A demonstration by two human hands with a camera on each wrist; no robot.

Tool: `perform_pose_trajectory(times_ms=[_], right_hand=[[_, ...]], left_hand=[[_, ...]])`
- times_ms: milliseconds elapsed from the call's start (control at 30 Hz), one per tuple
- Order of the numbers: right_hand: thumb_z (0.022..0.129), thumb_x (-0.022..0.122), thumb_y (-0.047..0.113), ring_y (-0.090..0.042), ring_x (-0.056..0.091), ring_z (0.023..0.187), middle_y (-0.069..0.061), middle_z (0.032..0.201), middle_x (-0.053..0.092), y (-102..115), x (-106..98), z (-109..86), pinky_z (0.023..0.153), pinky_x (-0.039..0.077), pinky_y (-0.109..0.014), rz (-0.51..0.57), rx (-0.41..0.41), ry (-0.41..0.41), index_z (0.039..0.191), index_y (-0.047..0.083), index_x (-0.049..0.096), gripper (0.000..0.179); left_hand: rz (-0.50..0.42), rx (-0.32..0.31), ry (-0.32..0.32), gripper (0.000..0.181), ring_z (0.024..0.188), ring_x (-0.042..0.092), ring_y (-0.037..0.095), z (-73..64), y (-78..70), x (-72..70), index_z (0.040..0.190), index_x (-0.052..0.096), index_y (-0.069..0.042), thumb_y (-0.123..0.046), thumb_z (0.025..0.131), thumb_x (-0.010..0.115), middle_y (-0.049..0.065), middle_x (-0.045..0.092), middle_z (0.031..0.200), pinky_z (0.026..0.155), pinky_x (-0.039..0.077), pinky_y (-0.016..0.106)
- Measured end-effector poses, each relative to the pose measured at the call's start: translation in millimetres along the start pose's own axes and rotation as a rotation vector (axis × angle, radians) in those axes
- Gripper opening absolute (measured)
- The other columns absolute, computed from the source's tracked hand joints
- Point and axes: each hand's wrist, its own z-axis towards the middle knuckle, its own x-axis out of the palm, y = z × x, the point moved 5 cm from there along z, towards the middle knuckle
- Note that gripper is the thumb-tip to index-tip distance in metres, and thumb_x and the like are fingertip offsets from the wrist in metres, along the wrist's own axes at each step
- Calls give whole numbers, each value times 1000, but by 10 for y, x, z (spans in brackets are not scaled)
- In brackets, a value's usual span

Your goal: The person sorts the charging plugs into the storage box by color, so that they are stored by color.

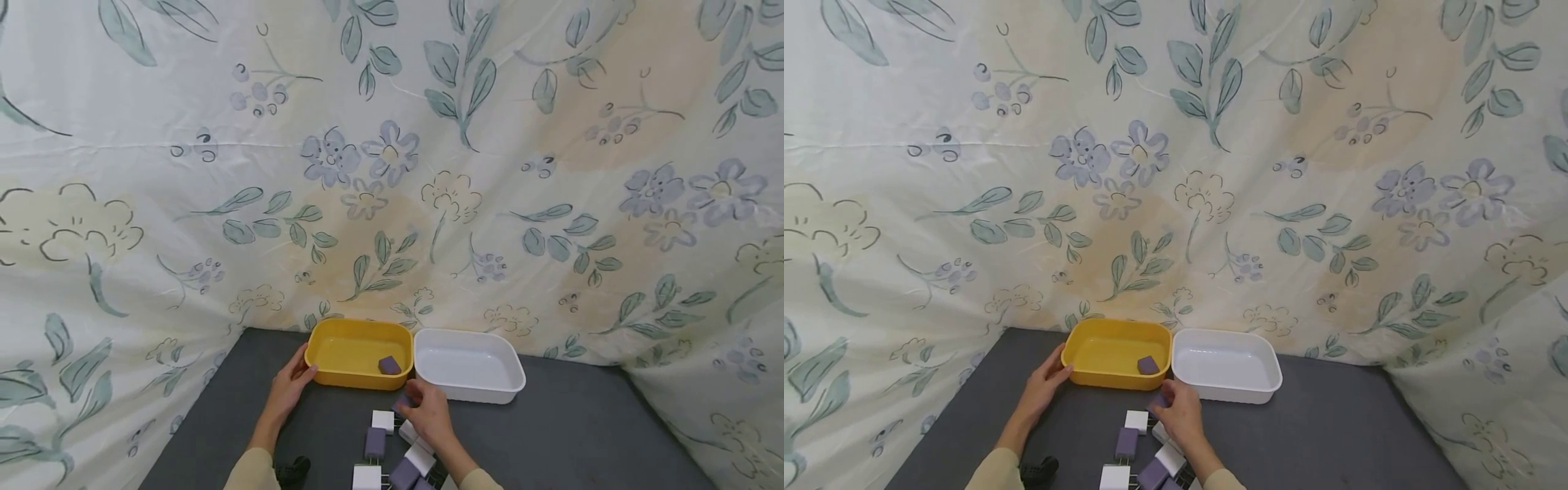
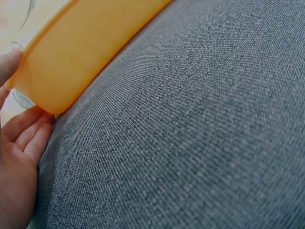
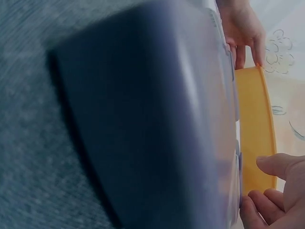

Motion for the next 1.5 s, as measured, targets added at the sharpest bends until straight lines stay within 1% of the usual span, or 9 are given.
perform_pose_trajectory(times_ms=[167,333,500,700,800,1033,1133,1300,1500], right_hand=[[66,79,11,-22,65,90,-10,100,68,-6,5,-2,75,55,-30,-21,18,-11,110,0,63,48],[65,80,11,-21,65,88,-10,100,69,23,0,-10,74,55,-32,-47,22,-25,110,1,64,49],[64,81,14,-22,65,90,-9,100,69,26,4,-11,75,54,-35,-75,22,-15,110,2,64,51],[61,80,11,-21,64,90,-7,98,69,-6,-5,-9,76,54,-37,-127,21,-14,109,3,65,51],[60,80,10,-21,64,89,-8,98,69,-12,-12,-12,75,54,-38,-135,25,-14,109,2,65,52],[60,81,10,-21,64,88,-8,98,68,-17,-9,-18,75,54,-37,-132,30,-10,110,2,64,54],[60,80,11,-21,64,88,-8,98,68,-25,-5,-14,75,54,-37,-134,13,-6,110,2,65,53],[61,79,11,-21,64,89,-7,98,68,-46,3,-12,74,54,-36,-120,-6,5,110,2,64,51],[61,78,9,-20,64,88,-6,97,68,-77,9,-17,74,54,-34,-69,-14,5,108,3,65,49]], left_hand=[[-3,-12,-3,65,132,39,23,-3,-3,13,145,29,-30,-38,88,60,6,40,145,108,32,44],[7,-7,4,66,133,38,24,5,0,18,145,27,-30,-39,88,59,9,39,145,108,32,45],[19,-15,-5,66,132,39,24,14,11,14,144,28,-32,-41,87,60,8,40,144,108,33,44],[21,-9,-9,69,131,40,22,18,2,16,144,30,-30,-45,85,61,6,41,144,107,34,44],[6,-12,3,70,132,40,22,24,-9,19,145,29,-29,-45,85,61,7,41,144,108,34,44],[-42,-41,45,68,132,39,25,-40,-164,-12,146,28,-23,-33,87,62,11,40,144,107,33,45],[-41,-39,39,68,132,38,25,-22,-117,-8,146,28,-24,-33,88,62,10,40,144,108,33,45],[-26,-12,18,67,132,39,23,12,-14,8,145,27,-29,-37,88,60,8,40,145,108,32,44],[2,10,5,66,132,39,21,-6,7,6,145,28,-29,-38,88,59,5,41,144,108,33,45]])
